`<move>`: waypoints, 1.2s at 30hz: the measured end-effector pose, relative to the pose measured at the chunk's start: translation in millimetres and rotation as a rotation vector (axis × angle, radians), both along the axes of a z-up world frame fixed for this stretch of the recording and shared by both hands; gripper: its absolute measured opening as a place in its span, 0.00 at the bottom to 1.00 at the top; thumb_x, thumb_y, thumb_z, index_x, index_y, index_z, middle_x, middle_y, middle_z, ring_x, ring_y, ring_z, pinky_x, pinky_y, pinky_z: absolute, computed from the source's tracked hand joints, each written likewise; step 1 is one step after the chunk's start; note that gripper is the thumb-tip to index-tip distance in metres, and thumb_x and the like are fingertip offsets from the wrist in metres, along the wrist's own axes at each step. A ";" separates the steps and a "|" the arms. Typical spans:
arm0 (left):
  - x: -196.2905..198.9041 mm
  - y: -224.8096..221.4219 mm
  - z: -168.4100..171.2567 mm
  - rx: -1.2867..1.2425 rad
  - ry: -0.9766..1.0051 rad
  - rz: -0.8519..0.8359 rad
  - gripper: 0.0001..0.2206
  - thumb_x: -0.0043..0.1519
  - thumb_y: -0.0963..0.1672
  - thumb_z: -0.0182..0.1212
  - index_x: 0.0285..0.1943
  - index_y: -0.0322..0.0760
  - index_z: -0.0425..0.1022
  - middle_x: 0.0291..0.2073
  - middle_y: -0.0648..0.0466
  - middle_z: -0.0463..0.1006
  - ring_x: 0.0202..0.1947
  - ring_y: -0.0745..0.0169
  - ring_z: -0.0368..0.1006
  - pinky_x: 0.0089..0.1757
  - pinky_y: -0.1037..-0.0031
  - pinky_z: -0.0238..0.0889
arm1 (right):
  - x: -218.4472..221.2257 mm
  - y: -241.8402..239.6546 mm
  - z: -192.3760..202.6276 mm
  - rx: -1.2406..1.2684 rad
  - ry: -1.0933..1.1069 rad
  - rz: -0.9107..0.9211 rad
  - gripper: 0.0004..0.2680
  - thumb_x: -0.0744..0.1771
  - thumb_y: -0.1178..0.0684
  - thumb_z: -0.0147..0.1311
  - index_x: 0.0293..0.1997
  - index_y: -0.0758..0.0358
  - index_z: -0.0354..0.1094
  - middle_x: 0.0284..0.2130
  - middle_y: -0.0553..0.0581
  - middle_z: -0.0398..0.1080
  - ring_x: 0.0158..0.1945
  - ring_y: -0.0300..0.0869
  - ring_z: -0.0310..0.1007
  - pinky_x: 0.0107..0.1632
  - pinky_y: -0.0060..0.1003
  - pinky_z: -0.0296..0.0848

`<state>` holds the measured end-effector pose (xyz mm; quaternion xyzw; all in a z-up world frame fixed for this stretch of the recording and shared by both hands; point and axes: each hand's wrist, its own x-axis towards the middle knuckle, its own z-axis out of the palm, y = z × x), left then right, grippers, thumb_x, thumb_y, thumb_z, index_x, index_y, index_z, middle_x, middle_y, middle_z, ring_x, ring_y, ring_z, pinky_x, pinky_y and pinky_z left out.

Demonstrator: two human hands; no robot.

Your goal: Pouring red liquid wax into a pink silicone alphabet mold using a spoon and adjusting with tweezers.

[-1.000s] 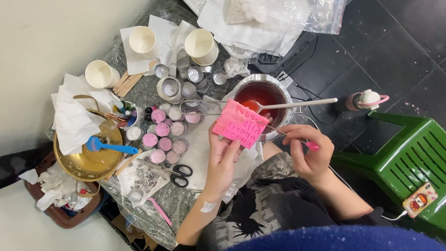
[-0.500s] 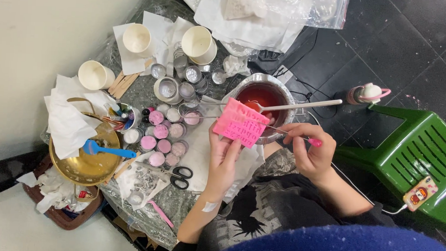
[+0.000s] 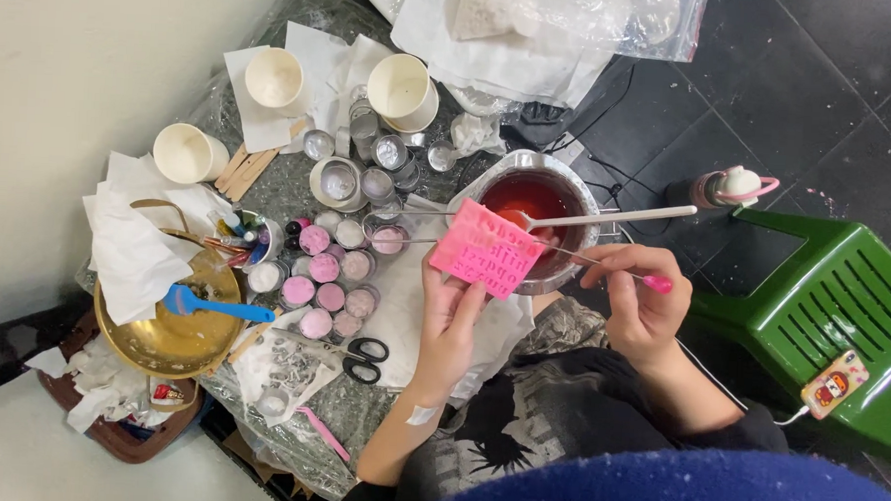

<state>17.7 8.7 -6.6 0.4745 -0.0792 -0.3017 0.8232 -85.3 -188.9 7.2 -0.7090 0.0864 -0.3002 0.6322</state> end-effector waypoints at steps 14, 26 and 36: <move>-0.9 -0.9 3.9 0.007 -0.014 0.008 0.24 0.71 0.35 0.46 0.76 0.33 0.45 0.66 0.42 0.68 0.64 0.58 0.68 0.62 0.66 0.62 | 6.7 -4.7 23.1 -0.294 0.137 0.047 0.05 0.66 0.68 0.45 0.41 0.69 0.67 0.40 0.65 0.78 0.35 0.40 0.77 0.43 0.31 0.76; -5.4 -4.4 5.6 0.000 -0.031 0.036 0.24 0.72 0.36 0.46 0.76 0.32 0.46 0.66 0.41 0.68 0.64 0.59 0.68 0.62 0.66 0.62 | -5.3 -4.2 -4.0 0.194 0.092 0.134 0.05 0.72 0.63 0.41 0.52 0.68 0.62 0.46 0.70 0.76 0.38 0.41 0.75 0.45 0.33 0.76; -15.2 -0.9 8.1 0.031 -0.024 0.064 0.24 0.72 0.36 0.47 0.77 0.32 0.47 0.64 0.41 0.69 0.61 0.58 0.71 0.60 0.67 0.66 | -18.9 -9.4 -1.5 0.117 0.037 -0.044 0.02 0.74 0.60 0.42 0.50 0.67 0.59 0.45 0.69 0.76 0.33 0.41 0.77 0.37 0.26 0.71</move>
